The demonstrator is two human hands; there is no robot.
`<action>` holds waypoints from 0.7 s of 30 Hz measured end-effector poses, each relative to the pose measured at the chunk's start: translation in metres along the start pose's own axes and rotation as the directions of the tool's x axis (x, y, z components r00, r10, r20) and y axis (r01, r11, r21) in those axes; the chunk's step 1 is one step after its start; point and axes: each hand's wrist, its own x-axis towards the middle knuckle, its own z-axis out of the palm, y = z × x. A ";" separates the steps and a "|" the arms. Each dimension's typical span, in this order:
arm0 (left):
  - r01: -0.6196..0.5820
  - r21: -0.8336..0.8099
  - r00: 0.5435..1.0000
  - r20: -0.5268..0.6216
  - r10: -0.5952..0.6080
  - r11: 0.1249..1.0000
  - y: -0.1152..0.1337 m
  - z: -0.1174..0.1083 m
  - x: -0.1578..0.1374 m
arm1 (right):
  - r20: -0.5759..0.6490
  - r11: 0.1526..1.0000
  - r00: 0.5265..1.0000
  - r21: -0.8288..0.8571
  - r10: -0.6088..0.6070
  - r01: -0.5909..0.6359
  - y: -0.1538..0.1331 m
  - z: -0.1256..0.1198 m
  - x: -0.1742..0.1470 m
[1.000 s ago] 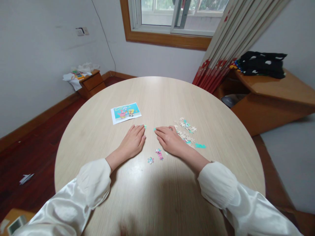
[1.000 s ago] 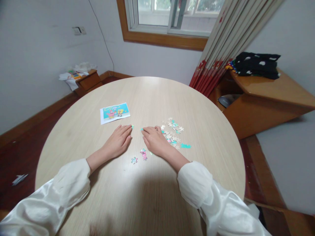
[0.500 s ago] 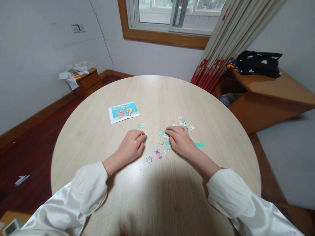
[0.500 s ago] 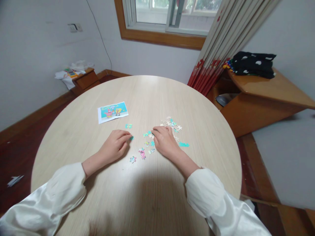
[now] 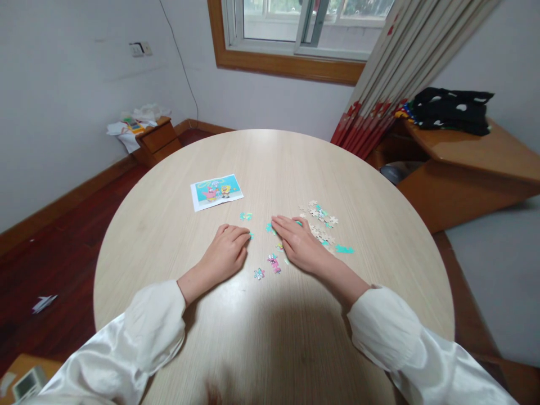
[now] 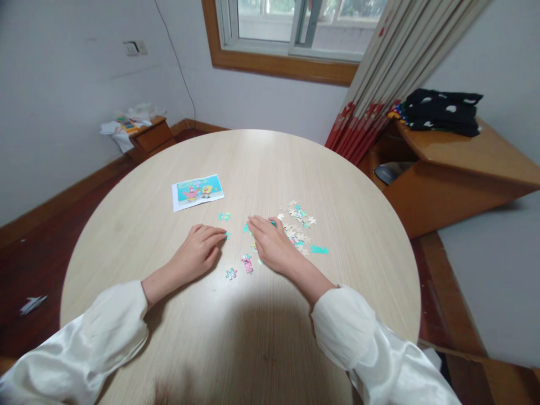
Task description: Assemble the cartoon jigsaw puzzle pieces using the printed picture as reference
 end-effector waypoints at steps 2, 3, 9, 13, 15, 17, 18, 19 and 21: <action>-0.005 -0.011 1.000 -0.016 0.005 1.000 0.000 -0.001 -0.001 | -0.034 0.999 0.998 0.006 0.048 -0.048 -0.003 -0.001 -0.001; -0.008 -0.014 1.000 -0.021 0.007 1.000 0.000 -0.001 -0.001 | -0.041 0.998 0.997 0.009 0.070 -0.070 -0.004 -0.002 -0.002; 0.014 -0.028 1.000 -0.021 -0.015 1.000 0.000 -0.001 -0.003 | 0.031 1.000 1.000 0.028 -0.005 0.004 -0.018 0.003 0.005; 0.022 -0.043 1.000 -0.008 -0.023 0.999 0.001 -0.001 -0.003 | -0.042 0.999 0.999 0.044 -0.010 0.012 -0.018 -0.001 0.002; 0.031 -0.046 0.999 0.009 -0.031 0.998 0.003 -0.002 -0.002 | -0.094 0.998 0.995 0.044 0.037 -0.033 -0.015 -0.003 -0.003; 0.043 -0.036 0.998 0.037 -0.042 0.998 0.006 -0.002 -0.002 | -0.114 0.997 0.991 0.045 0.070 -0.065 -0.011 -0.004 -0.007; 0.049 -0.028 0.997 0.054 -0.047 0.998 0.007 -0.002 -0.001 | -0.114 0.996 0.990 0.045 0.079 -0.074 -0.010 -0.004 -0.009; 0.052 -0.019 0.996 0.070 -0.051 0.998 0.008 -0.002 -0.001 | -0.111 0.996 0.990 0.043 0.085 -0.081 -0.010 -0.004 -0.011; 0.047 -0.006 0.994 0.099 -0.047 0.999 0.010 -0.001 -0.001 | -0.103 0.995 0.990 0.035 0.092 -0.088 -0.009 -0.002 -0.012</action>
